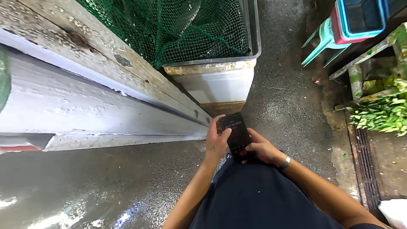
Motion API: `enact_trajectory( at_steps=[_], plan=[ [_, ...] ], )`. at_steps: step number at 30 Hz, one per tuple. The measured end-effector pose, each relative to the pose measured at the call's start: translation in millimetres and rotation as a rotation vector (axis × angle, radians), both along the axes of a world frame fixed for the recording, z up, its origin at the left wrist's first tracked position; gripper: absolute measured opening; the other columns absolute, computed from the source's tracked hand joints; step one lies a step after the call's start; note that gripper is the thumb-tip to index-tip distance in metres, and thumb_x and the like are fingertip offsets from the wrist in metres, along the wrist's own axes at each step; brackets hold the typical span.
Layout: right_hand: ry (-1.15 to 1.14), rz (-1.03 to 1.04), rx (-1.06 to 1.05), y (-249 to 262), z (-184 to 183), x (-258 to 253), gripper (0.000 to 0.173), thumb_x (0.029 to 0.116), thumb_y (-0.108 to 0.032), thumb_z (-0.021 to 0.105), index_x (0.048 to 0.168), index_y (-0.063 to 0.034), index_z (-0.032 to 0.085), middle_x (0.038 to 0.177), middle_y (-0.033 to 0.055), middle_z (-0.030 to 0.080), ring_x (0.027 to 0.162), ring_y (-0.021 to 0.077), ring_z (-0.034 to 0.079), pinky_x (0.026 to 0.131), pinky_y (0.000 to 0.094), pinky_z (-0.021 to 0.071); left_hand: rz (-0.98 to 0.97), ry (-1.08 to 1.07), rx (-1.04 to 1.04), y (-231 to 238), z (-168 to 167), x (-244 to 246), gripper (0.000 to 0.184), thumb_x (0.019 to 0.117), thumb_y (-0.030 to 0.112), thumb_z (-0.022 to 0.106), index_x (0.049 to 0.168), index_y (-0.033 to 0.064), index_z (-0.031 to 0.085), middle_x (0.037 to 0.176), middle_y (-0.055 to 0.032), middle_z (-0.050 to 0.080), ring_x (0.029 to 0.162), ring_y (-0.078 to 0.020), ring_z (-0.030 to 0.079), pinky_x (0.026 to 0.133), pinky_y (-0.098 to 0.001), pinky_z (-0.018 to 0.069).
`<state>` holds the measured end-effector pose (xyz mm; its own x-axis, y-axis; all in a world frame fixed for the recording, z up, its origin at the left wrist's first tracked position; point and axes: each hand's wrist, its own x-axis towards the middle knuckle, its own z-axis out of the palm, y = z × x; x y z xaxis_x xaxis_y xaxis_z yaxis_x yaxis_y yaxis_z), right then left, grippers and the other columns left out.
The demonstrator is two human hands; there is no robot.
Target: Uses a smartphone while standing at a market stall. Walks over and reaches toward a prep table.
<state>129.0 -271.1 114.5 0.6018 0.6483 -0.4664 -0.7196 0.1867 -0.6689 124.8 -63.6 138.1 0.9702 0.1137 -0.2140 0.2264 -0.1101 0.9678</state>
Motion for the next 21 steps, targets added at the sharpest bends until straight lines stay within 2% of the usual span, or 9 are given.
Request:
enact_trajectory(
  at_steps=[4,6,9,12,14,16,18,20,21],
  plan=[
    [-0.021,0.011,0.008,0.8,-1.2,-0.2,0.069,0.0864,0.005,0.055,0.149,-0.0165,0.037,0.125,0.0208,0.066,0.104,0.0406,0.071,0.074,0.0609,0.0639,0.004,0.013,-0.054,1.6,-3.0,0.2,0.050,0.0968,0.014,0.055,0.147,0.0186,0.050,0.122,-0.0083,0.068,0.101,-0.0202,0.069,0.083,-0.0409,0.0599],
    [-0.038,0.011,0.002,1.7,-1.8,-0.6,0.066,0.0879,0.003,0.057,0.148,-0.0159,0.038,0.124,0.0202,0.067,0.101,0.0397,0.072,0.073,0.0595,0.0643,-0.004,0.009,-0.069,2.8,-4.1,-0.5,0.051,0.0973,0.014,0.053,0.148,0.0189,0.049,0.125,-0.0088,0.067,0.103,-0.0208,0.069,0.084,-0.0422,0.0602],
    [-0.055,-0.007,-0.055,3.9,0.4,-1.0,0.055,0.0971,-0.003,0.060,0.147,-0.0150,0.040,0.120,0.0189,0.068,0.096,0.0378,0.074,0.071,0.0572,0.0654,-0.035,0.012,-0.099,4.7,-4.3,-1.4,0.052,0.0991,0.016,0.051,0.151,0.0205,0.047,0.129,-0.0088,0.065,0.106,-0.0214,0.068,0.085,-0.0438,0.0603],
    [-0.020,-0.022,-0.037,2.8,-1.7,-0.9,0.054,0.0958,-0.005,0.059,0.146,-0.0157,0.041,0.120,0.0193,0.068,0.096,0.0382,0.073,0.071,0.0584,0.0646,-0.056,0.041,-0.159,6.4,-2.9,-0.9,0.051,0.1024,0.023,0.044,0.153,0.0240,0.045,0.134,-0.0076,0.064,0.108,-0.0220,0.068,0.084,-0.0439,0.0606],
    [0.027,-0.030,0.028,0.6,-3.7,-0.7,0.054,0.0946,-0.009,0.054,0.147,-0.0172,0.041,0.121,0.0210,0.067,0.099,0.0399,0.072,0.072,0.0599,0.0631,-0.056,0.060,-0.178,7.5,-2.6,-0.1,0.046,0.1081,0.031,0.036,0.153,0.0264,0.048,0.135,-0.0070,0.064,0.107,-0.0237,0.069,0.082,-0.0450,0.0610],
    [0.069,-0.012,0.107,-3.5,-5.5,-0.2,0.054,0.0971,-0.022,0.052,0.150,-0.0213,0.039,0.126,0.0230,0.065,0.106,0.0425,0.069,0.078,0.0617,0.0612,-0.080,0.053,-0.168,8.2,-5.2,0.6,0.045,0.1123,0.039,0.030,0.153,0.0282,0.048,0.135,-0.0065,0.065,0.108,-0.0249,0.070,0.084,-0.0475,0.0621],
    [0.099,0.033,0.217,-9.8,-7.1,0.1,0.061,0.0992,-0.047,0.055,0.153,-0.0245,0.038,0.133,0.0225,0.063,0.113,0.0425,0.067,0.084,0.0618,0.0594,-0.099,0.050,-0.159,5.3,-8.9,0.8,0.044,0.1128,0.040,0.030,0.152,0.0303,0.049,0.138,-0.0045,0.064,0.113,-0.0250,0.069,0.087,-0.0503,0.0620],
    [0.120,0.072,0.310,-17.3,-5.4,0.7,0.077,0.0951,-0.074,0.047,0.152,-0.0229,0.041,0.138,0.0190,0.061,0.120,0.0401,0.064,0.088,0.0613,0.0587,-0.125,0.052,-0.158,-1.6,-10.4,2.3,0.044,0.1130,0.037,0.030,0.151,0.0308,0.049,0.143,-0.0020,0.061,0.119,-0.0233,0.066,0.094,-0.0514,0.0593],
    [0.146,0.080,0.339,-21.2,-3.9,1.7,0.086,0.0916,-0.082,0.040,0.153,-0.0220,0.040,0.142,0.0177,0.059,0.123,0.0397,0.062,0.090,0.0619,0.0580,-0.139,0.055,-0.172,-6.2,-9.6,4.8,0.043,0.1131,0.035,0.030,0.151,0.0294,0.050,0.143,-0.0022,0.060,0.121,-0.0229,0.065,0.096,-0.0508,0.0581]
  ],
)
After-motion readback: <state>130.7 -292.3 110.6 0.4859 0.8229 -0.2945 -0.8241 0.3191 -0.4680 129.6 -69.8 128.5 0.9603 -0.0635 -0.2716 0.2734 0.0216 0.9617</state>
